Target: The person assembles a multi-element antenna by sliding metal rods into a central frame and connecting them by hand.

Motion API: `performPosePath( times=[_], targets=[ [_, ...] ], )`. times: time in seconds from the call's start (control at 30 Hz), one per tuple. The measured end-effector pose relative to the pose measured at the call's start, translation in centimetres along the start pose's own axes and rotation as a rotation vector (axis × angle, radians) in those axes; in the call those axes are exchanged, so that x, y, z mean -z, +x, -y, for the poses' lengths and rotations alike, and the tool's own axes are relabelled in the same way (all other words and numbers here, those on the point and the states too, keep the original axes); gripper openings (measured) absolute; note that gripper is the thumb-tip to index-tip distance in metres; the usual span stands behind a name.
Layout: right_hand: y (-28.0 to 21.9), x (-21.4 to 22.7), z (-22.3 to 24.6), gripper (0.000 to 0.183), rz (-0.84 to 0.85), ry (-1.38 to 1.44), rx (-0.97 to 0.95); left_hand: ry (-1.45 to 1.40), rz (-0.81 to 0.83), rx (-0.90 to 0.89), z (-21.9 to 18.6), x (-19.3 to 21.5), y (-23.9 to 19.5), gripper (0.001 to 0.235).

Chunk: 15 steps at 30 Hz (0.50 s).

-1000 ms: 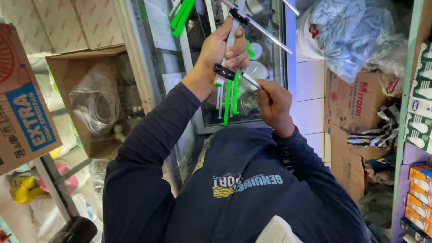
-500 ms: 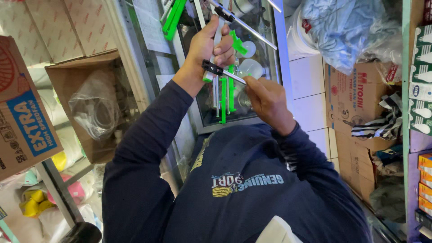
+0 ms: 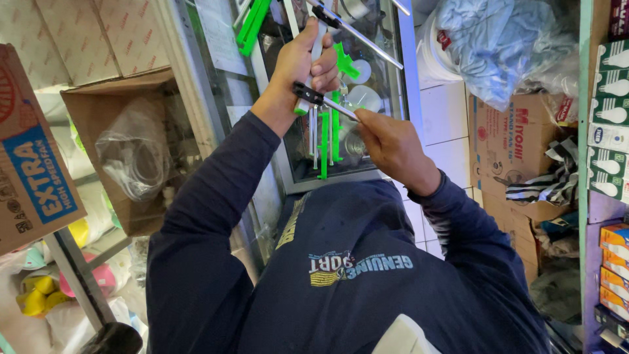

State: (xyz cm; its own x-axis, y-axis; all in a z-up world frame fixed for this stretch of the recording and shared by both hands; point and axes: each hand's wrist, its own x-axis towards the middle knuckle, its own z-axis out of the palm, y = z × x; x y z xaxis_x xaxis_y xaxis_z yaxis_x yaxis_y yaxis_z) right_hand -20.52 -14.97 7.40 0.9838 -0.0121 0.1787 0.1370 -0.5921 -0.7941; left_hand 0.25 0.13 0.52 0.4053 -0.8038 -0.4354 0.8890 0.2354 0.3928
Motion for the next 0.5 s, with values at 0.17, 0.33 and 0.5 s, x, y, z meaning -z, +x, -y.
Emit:
performPosePath(
  times=[0.17,0.33,0.5],
  targets=[
    [0.4,0.8,0.4,0.019,0.111,0.161,-0.11,0.066,-0.04,-0.026,0.1,-0.4,0.2,0.044],
    [0.9,1.0,0.3,0.016,0.218,0.266,-0.289,0.063,-0.058,-0.027,0.0,-0.6,0.0,0.043],
    [0.5,0.2,0.7,0.017,-0.069,-0.138,0.073,0.026,-0.039,-0.023,-0.2,-0.5,0.2,0.043]
  ],
)
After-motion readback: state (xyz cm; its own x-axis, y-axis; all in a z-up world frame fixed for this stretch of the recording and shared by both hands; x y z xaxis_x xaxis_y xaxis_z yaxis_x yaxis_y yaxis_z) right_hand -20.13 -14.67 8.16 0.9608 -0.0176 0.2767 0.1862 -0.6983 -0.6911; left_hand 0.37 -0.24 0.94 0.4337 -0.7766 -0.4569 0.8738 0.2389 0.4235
